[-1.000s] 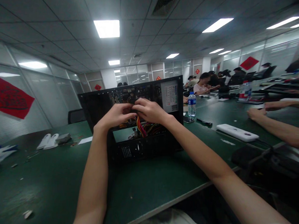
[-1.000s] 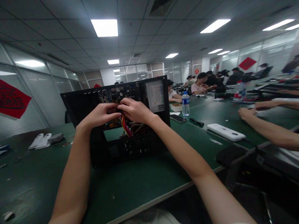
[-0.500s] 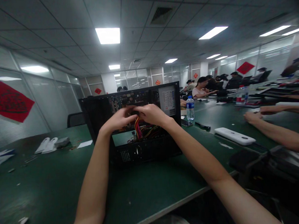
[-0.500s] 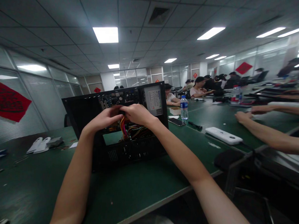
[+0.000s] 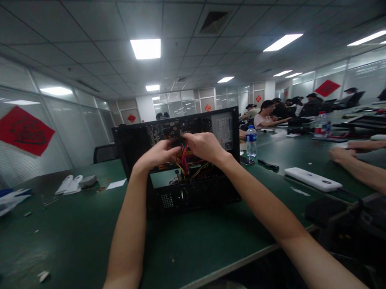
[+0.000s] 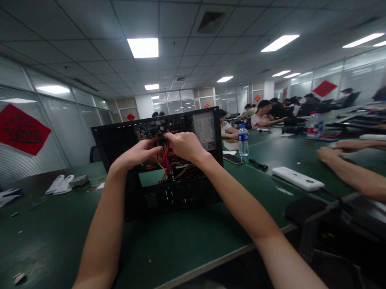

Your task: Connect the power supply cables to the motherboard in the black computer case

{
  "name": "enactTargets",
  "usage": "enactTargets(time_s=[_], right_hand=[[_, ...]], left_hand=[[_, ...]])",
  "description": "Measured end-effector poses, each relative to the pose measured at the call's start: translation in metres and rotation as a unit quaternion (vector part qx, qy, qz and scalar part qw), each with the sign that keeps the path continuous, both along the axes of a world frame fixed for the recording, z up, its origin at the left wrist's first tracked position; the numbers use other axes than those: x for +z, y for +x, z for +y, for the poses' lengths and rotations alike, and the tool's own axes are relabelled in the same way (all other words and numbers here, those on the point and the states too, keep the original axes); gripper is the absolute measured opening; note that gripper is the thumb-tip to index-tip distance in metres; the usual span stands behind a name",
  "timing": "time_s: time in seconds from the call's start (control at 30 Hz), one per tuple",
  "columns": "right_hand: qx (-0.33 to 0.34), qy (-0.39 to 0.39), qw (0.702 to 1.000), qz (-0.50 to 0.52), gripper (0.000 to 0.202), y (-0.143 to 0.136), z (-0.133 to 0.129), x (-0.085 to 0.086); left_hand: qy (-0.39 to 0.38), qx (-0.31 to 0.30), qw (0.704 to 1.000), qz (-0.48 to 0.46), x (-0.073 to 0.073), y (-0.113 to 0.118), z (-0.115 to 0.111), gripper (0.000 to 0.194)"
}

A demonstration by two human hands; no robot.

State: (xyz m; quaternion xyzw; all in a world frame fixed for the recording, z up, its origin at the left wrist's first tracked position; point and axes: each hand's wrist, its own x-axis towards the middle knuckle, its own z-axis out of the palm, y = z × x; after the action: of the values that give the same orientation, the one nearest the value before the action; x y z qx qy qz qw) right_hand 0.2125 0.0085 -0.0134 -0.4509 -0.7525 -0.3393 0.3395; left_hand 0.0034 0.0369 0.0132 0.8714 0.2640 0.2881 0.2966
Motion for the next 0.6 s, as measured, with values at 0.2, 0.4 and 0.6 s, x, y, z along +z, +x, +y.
enactTargets(time_s=[0.2, 0.4, 0.6], right_hand=[[0.036, 0.026, 0.999, 0.027, 0.037, 0.006, 0.002, 0.0], [0.073, 0.044, 0.995, 0.054, 0.036, 0.012, -0.002, 0.004], [0.081, 0.068, 0.991, 0.084, 0.036, 0.018, -0.01, 0.009]], left_hand=[[-0.002, -0.031, 0.999, -0.016, 0.011, -0.028, -0.009, 0.08], [0.033, -0.085, 0.995, -0.03, 0.016, -0.032, -0.022, 0.048], [0.08, -0.056, 0.991, -0.093, 0.014, -0.022, -0.016, 0.042]])
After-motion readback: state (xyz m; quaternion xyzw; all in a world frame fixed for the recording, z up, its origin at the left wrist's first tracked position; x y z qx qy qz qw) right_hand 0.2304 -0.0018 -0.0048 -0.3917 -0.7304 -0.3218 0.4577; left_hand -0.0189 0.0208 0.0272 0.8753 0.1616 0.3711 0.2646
